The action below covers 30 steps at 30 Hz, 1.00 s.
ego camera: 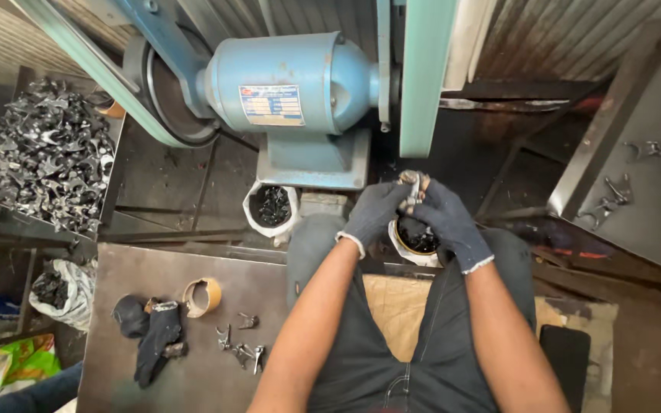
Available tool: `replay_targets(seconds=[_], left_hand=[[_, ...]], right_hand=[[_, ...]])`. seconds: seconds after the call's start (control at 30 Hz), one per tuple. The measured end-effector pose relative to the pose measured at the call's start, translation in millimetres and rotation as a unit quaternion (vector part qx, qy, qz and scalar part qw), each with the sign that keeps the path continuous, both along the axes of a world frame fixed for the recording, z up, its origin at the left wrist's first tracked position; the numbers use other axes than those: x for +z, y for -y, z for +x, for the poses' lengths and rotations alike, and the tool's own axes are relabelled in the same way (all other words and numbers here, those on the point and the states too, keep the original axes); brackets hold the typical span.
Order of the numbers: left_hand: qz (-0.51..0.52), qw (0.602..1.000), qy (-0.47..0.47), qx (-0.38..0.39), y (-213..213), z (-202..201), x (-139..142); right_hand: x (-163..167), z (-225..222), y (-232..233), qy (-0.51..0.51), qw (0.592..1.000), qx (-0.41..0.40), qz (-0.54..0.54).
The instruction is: The person sits at a bench grinder holding small metal castings in gloved hands, pressing each against the spinning abrasive wheel to grind off excess material, producing sparks, then placing finished pieces into a container and taking new pieces from a pile.
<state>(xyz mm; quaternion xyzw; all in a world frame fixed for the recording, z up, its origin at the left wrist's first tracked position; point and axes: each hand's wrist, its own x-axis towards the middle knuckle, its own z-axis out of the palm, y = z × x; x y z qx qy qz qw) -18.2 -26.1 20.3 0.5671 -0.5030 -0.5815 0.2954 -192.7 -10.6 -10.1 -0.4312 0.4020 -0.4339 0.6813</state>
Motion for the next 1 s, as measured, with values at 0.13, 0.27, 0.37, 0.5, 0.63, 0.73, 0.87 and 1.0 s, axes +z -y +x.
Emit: replay_targets(seconds=[0.13, 0.27, 0.37, 0.5, 0.63, 0.73, 0.87, 1.0], left_hand=[[-0.007, 0.996, 0.067, -0.062, 1, -1, -12], [-0.016, 0.996, 0.065, 0.054, 14, -19, -40], [-0.075, 0.995, 0.049, 0.044, 25, -26, -61], [-0.057, 0.994, 0.072, 0.065, 31, -29, -69], [-0.072, 0.995, -0.025, 0.068, 17, -24, -51], [-0.040, 0.992, 0.120, 0.028, 4, -16, -26], [-0.081, 0.990, 0.103, -0.050, -6, -17, 3], [-0.069, 0.980, 0.181, -0.047, -3, -23, 8]], right_hand=[[-3, -9, -1, -0.037, 0.999, 0.008, -0.039], [-17, 2, 27, -0.001, 0.999, -0.051, 0.014], [-20, 10, 43, -0.019, 0.992, -0.095, 0.082], [-8, 8, 44, -0.030, 0.996, -0.078, 0.018], [2, -2, 24, -0.015, 0.998, -0.044, -0.032], [2, -8, 9, -0.064, 0.986, -0.070, -0.135], [-2, -11, -7, -0.281, 0.935, -0.156, -0.147], [-4, -6, -7, -0.194, 0.930, -0.253, -0.185]])
